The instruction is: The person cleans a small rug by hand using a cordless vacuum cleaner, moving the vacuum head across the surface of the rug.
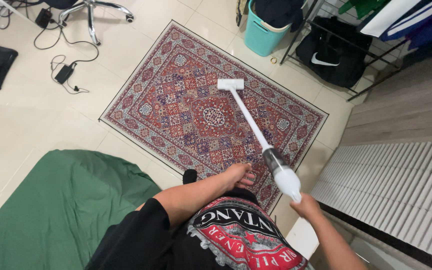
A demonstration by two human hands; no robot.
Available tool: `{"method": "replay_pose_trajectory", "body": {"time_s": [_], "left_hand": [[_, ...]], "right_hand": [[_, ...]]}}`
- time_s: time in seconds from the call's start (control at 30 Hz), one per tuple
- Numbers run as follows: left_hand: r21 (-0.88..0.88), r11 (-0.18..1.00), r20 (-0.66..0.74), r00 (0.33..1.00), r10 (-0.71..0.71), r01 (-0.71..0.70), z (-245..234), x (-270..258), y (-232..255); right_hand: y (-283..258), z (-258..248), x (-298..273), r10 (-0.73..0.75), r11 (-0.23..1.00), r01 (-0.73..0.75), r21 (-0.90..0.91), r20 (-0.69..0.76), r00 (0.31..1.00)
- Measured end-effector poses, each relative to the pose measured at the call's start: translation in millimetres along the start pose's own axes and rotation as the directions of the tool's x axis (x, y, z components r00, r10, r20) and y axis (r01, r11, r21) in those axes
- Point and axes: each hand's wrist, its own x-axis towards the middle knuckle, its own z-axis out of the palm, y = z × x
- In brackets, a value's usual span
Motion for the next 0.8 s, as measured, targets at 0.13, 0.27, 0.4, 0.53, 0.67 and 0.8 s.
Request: {"method": "replay_pose_trajectory", "body": {"time_s": [0.13,0.27,0.4,0.53,0.67,0.8], "left_hand": [[-0.047,0.999,-0.035,0.999,0.003,-0.004,-9,-9,-6],[-0.079,0.997,-0.103,0.995,-0.008,0.0,-21,-18,-10],[-0.125,0.992,-0.096,0.995,0.005,-0.017,-27,-22,-11],[-0.113,0.993,-0.093,0.996,0.019,-0.03,-22,-23,-4],[-0.086,0.996,-0.113,0.994,-0.015,0.005,-17,-17,6],[-0.054,0.999,-0.071,0.997,-0.004,0.0,-18,-5,8]], "right_hand": [[-44,-5,60,-0.097,0.991,0.101,0.084,-0.048,0.994],[-86,-4,102,-0.073,0.992,0.077,0.096,-0.044,0.996],[-116,14,113,-0.076,0.991,0.082,0.106,-0.058,0.995],[-119,39,93,-0.107,0.988,0.115,0.102,-0.081,0.991],[-75,45,42,-0.185,0.978,0.188,0.088,-0.05,0.982],[-25,30,-2,0.0,0.998,0.007,-0.067,0.098,0.995]]}}
